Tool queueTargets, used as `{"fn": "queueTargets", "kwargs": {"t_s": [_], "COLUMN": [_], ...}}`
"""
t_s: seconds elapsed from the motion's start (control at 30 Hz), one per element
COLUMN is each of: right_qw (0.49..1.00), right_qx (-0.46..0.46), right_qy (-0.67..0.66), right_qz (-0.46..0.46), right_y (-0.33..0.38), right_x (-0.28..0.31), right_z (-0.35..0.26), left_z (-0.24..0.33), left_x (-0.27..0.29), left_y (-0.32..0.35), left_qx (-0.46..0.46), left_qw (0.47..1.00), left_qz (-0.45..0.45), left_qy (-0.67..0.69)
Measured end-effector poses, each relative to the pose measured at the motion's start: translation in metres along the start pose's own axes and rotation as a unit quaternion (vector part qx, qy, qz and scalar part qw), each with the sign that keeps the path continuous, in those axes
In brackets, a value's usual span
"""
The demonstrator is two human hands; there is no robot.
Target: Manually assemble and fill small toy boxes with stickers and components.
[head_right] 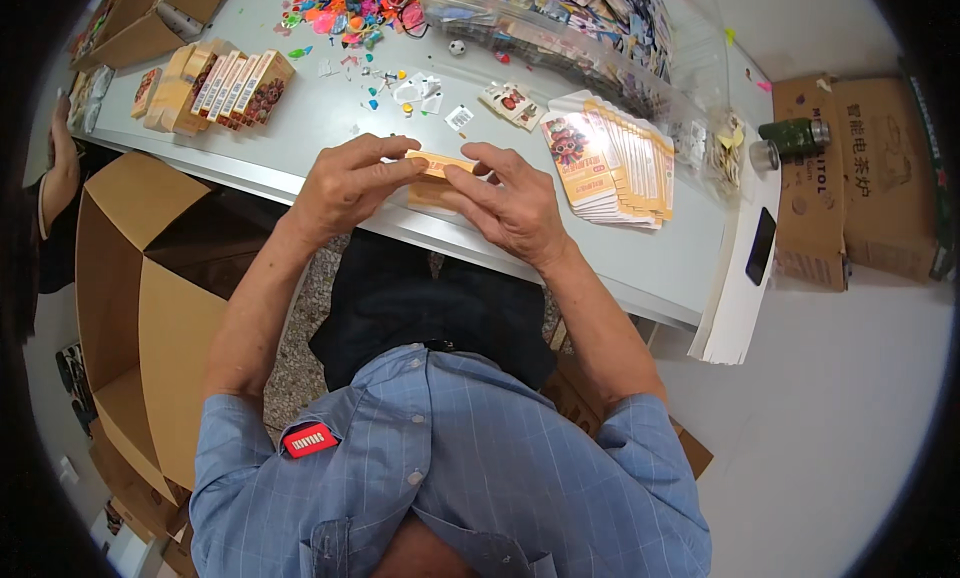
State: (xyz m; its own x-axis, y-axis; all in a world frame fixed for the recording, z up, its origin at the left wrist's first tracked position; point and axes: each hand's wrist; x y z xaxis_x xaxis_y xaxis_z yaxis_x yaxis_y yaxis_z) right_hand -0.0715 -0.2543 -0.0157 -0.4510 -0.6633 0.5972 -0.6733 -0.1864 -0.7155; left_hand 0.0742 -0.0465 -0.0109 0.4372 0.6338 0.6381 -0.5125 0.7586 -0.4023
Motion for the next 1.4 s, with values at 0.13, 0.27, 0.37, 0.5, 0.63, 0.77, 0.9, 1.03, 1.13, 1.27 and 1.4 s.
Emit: {"fn": "queueTargets", "kwargs": {"t_s": [0.13, 0.27, 0.37, 0.5, 0.63, 0.77, 0.9, 1.03, 1.13, 1.27, 1.4], "right_qw": [1.0, 0.828, 0.713, 0.706, 0.79, 0.89, 0.961, 0.959, 0.937, 0.948, 0.976], "right_qx": [0.001, -0.44, -0.578, -0.504, -0.397, -0.276, -0.177, -0.141, -0.157, -0.202, -0.164], "right_qy": [-0.02, -0.308, -0.39, -0.462, -0.433, -0.346, -0.214, -0.19, -0.228, -0.24, -0.101], "right_qz": [-0.01, 0.16, 0.076, 0.185, 0.173, 0.109, 0.004, -0.153, -0.214, -0.05, 0.102], "right_y": [-0.001, -0.013, -0.005, -0.002, 0.002, 0.007, -0.003, -0.028, -0.036, -0.019, 0.0], "right_x": [0.0, 0.017, 0.025, 0.027, 0.013, 0.005, 0.013, 0.039, 0.045, 0.018, -0.027], "right_z": [-0.004, -0.026, -0.037, -0.056, -0.058, -0.057, -0.048, -0.033, -0.025, -0.02, -0.019], "left_z": [0.001, 0.015, 0.041, 0.059, 0.061, 0.055, 0.043, 0.044, 0.04, 0.026, 0.013], "left_x": [-0.011, -0.013, -0.007, -0.006, -0.008, -0.013, -0.007, 0.012, 0.022, 0.006, -0.037], "left_y": [0.011, 0.03, 0.049, 0.057, 0.057, 0.056, 0.052, 0.042, 0.034, 0.042, 0.052], "left_qx": [0.011, 0.001, -0.048, -0.106, 0.1, 0.257, 0.228, 0.232, 0.226, 0.242, 0.255], "left_qw": [0.998, 0.997, 0.997, 0.991, 0.981, 0.908, 0.937, 0.939, 0.937, 0.943, 0.931], "left_qz": [0.054, 0.078, 0.053, 0.077, 0.103, 0.083, 0.005, -0.095, -0.19, -0.078, 0.084], "left_qy": [0.034, 0.026, 0.007, 0.013, 0.129, 0.32, 0.265, 0.235, 0.187, 0.213, 0.246]}}
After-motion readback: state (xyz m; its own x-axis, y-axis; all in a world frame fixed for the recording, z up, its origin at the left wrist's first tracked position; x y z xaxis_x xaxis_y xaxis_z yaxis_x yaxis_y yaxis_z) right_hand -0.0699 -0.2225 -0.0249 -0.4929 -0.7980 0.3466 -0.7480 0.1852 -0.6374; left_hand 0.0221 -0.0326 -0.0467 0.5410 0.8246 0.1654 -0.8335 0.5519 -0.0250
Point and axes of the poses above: each hand's wrist, its own y-axis away from the middle knuckle, its own x-axis out of the back of the hand, z = x × y, and after that the axes turned 14 degrees about x, right-handed
